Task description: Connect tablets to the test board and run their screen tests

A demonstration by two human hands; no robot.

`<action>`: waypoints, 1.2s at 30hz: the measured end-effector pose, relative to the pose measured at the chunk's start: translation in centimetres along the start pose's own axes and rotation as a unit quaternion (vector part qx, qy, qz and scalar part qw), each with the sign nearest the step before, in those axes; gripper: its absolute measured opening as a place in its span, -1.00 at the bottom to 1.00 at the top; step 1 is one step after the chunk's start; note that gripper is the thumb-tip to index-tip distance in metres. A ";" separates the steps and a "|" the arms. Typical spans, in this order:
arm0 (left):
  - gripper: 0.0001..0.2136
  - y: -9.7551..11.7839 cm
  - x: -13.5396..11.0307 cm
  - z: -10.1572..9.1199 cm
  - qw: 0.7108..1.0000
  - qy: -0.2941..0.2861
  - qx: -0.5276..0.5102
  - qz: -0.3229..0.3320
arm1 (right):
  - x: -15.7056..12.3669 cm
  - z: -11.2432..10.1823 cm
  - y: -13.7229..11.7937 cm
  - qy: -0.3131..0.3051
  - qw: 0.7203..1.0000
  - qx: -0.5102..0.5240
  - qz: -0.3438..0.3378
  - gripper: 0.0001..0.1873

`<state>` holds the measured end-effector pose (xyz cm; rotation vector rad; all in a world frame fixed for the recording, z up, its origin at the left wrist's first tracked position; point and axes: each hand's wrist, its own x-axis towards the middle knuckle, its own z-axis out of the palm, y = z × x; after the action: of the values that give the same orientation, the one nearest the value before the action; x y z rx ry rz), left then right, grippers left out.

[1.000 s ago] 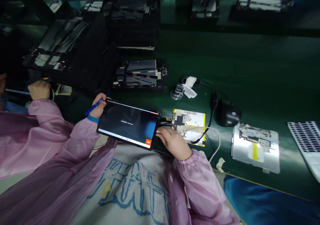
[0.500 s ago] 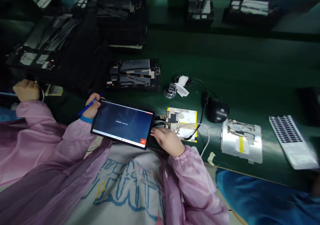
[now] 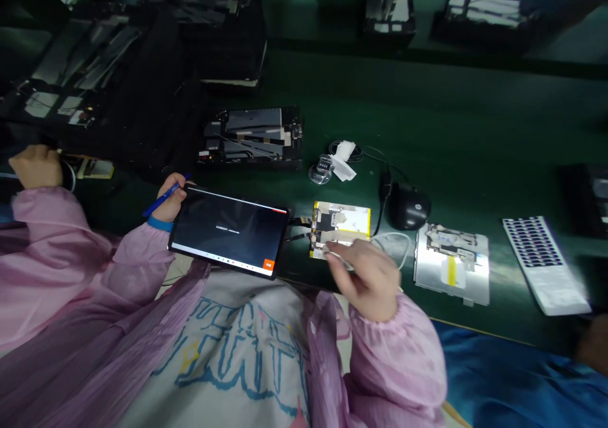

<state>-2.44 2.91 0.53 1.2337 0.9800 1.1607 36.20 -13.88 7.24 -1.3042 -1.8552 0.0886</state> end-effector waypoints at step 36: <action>-0.54 0.2 0.1 0.1 0.999 0.029 0.028 -0.003 | -1.4 3.9 -0.1 -0.131 0.948 0.164 0.239 -0.75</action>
<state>-2.37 2.99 0.75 1.2470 1.0655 1.1769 33.66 -13.52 4.00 -1.5236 -1.6028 0.8277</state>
